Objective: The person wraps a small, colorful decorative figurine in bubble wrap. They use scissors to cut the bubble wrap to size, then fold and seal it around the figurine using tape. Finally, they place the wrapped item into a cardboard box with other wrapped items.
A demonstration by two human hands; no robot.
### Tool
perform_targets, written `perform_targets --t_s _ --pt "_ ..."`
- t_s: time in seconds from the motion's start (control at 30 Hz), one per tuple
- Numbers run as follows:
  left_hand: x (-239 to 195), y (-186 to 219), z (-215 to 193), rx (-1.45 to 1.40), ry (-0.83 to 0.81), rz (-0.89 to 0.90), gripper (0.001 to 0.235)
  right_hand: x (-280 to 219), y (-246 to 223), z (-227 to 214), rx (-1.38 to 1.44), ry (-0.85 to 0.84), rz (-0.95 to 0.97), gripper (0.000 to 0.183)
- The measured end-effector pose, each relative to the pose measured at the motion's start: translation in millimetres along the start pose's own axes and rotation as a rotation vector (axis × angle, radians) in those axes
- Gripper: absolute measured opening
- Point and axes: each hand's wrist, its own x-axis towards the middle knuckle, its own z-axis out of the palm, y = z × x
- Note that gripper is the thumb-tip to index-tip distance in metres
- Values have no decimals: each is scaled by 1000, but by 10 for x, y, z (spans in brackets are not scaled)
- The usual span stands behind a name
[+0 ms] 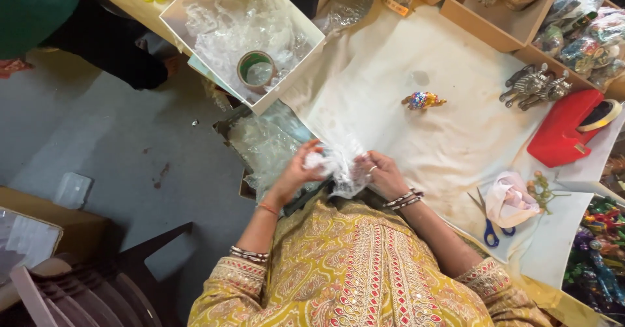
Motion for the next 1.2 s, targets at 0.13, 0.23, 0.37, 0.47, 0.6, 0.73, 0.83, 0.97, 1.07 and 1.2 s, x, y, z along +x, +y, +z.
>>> perform_targets --t_s 0.13,0.23,0.37,0.47,0.6,0.73,0.83,0.97,1.07,1.2 --pt "1 -209 80 102 -177 105 82 50 82 216 -81 -150 -7 20" --pt "-32 -237 -106 6 -187 86 75 67 101 122 -38 -139 -106 18" --pt "-118 -188 -484 -162 -21 59 73 119 100 -22 1 148 172 22" --pt "-213 -24 -400 -53 -5 84 73 154 253 27 7 61 112 21" --pt "-198 -82 -37 218 -77 98 92 75 60 386 -329 -152 -26 20" --pt "83 -1219 -408 348 -167 122 62 134 363 267 -270 -343 72 29" --pt "177 -1560 -727 659 -17 -48 26 -123 -371 336 -883 22 -14 34" --pt "344 -1800 -1231 1034 471 -86 42 -106 -233 -42 -1286 376 -294 49" --pt "491 -1935 -1400 1040 560 -135 60 -116 31 -260 -1367 393 -285 55" --pt "740 -2312 -1493 914 349 -64 90 -131 306 -356 -1466 344 -251 62"
